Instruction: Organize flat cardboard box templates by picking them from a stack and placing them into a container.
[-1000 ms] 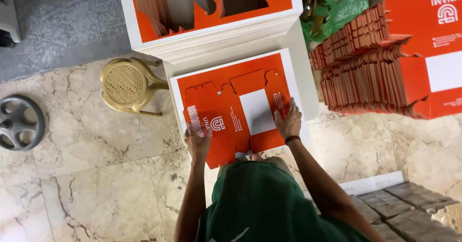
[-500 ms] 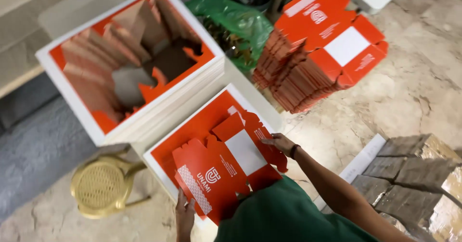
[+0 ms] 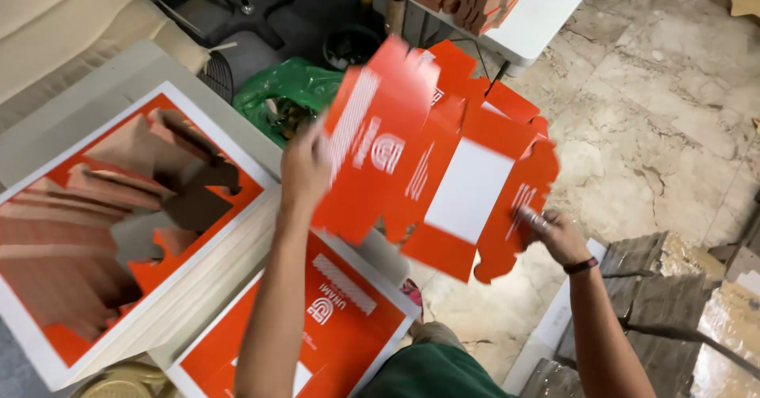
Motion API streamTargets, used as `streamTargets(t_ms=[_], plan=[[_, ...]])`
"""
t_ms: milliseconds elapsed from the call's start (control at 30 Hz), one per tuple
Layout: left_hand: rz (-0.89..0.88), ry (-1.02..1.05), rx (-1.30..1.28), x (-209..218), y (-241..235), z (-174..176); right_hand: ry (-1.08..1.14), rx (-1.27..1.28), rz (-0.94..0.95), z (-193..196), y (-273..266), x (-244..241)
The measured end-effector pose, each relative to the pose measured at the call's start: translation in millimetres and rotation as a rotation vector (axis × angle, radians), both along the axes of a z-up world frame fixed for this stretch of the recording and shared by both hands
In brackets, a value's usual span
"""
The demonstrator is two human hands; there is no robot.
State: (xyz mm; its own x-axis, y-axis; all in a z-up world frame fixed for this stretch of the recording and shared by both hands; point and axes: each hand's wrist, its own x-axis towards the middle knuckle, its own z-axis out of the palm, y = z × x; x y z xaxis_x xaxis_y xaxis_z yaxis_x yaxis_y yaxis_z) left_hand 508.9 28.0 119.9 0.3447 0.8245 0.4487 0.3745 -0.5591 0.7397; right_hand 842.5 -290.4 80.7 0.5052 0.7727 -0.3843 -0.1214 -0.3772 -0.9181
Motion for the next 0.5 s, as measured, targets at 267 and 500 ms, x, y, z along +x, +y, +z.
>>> streamTargets(t_ms=[267,500], plan=[[-0.051,0.278,-0.201,198.8,143.7,9.8,0.019,0.235,-0.223,-52.9,83.6,133.2],[0.142,0.118,-0.732,186.5,113.2,-166.1,-0.069,-0.278,-0.144,-133.4,86.6,200.6]])
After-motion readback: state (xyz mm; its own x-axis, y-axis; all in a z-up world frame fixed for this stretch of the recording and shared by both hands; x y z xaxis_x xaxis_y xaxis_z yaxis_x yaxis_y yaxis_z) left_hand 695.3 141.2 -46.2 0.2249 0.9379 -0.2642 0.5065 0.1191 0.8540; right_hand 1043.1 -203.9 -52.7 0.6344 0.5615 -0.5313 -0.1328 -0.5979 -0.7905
